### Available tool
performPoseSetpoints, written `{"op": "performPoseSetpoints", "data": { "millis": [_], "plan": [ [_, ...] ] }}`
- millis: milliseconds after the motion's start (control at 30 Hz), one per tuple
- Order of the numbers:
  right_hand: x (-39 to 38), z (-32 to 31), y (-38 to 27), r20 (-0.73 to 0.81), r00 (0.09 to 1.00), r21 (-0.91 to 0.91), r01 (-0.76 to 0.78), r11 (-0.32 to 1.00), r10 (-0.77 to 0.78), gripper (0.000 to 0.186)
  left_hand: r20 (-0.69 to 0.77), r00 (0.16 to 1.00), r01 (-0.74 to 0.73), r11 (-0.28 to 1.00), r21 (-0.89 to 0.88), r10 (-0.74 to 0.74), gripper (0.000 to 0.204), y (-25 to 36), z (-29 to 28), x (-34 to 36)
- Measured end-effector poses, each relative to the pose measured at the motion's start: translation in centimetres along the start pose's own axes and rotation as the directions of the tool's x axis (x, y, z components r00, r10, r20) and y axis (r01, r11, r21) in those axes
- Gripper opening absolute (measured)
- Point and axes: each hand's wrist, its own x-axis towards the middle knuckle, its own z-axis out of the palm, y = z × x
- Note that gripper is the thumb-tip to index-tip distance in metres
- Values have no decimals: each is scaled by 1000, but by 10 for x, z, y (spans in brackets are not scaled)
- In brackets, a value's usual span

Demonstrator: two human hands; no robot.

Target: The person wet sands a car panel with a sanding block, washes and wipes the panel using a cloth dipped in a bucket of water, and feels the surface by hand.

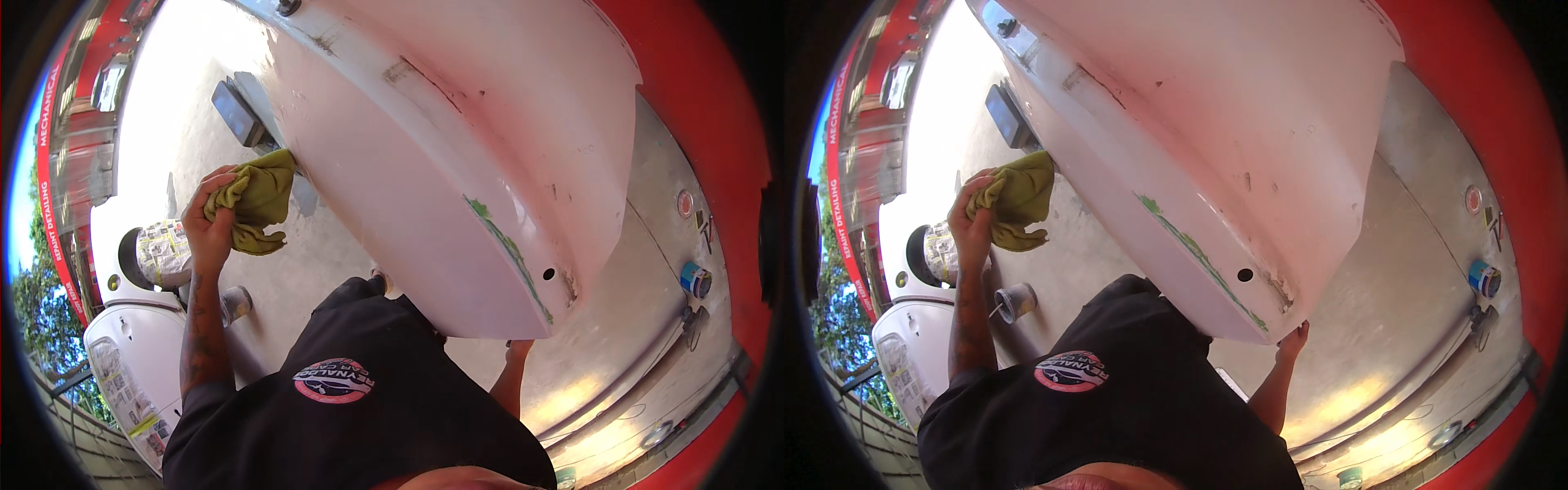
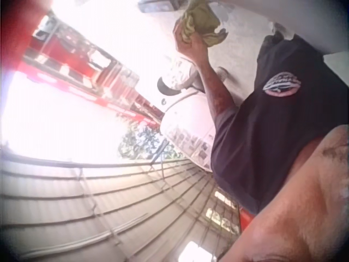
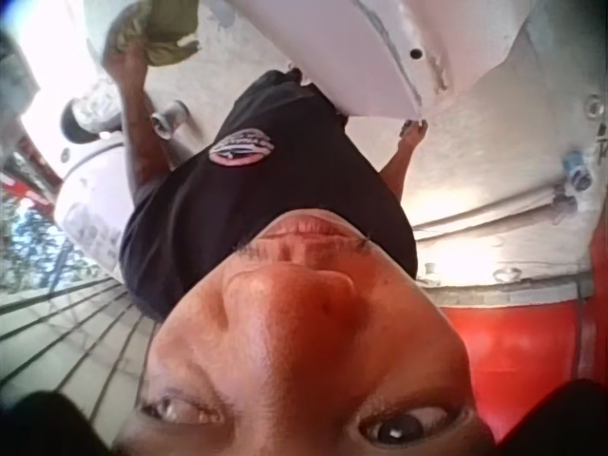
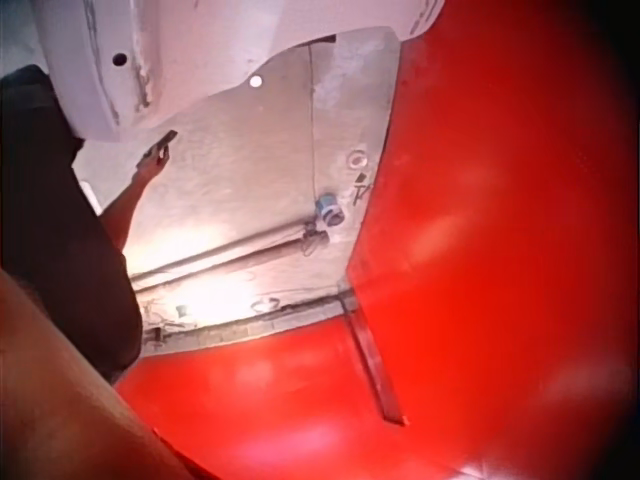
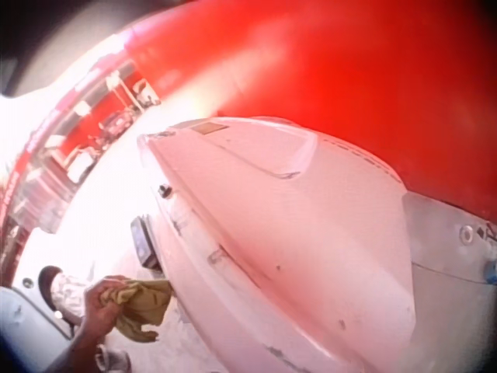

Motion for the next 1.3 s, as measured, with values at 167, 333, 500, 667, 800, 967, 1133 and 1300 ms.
{"op": "performPoseSetpoints", "data": {
  "millis": [167, 333, 500, 667, 800, 967, 1133, 1300],
  "plan": [
    [23, 5, 31, 97, 931, -73, 358, 931, -351, 50, 48, 994, 101, 994, -37, -99, 46, -35, 3, -26],
    [28, 20, 39, -32, 958, -106, 279, 954, -284, 47, 129, 967, 216, 975, 48, -221, 45, -65, -1, -45],
    [16, 41, 48, -90, 952, -113, 281, 953, -292, 45, 232, 941, 227, 968, 103, -246, 43, -92, -12, -56],
    [-1, 51, 68, -134, 947, -140, 274, 952, -292, 42, 284, 940, 149, 976, 156, -189, 43, -112, -27, -60],
    [-16, 48, 90, -170, 962, -250, 166, 954, -212, 36, 288, 934, 153, 966, 209, -211, 43, -119, -38, -60],
    [-34, 47, 108, -129, 970, -241, 171, 955, -207, 28, 269, 934, 180, 961, 212, -234, 43, -126, -40, -61],
    [-37, 28, 76, -86, 996, -273, 0, 962, -25, 26, 177, 936, 268, 942, 201, -304, 43, -133, -32, -77],
    [-2, -7, -19, 106, 980, -427, 198, 882, -169, 19, -18, 919, 394, 917, 65, -393, 42, -131, -5, -115]
  ]
}}
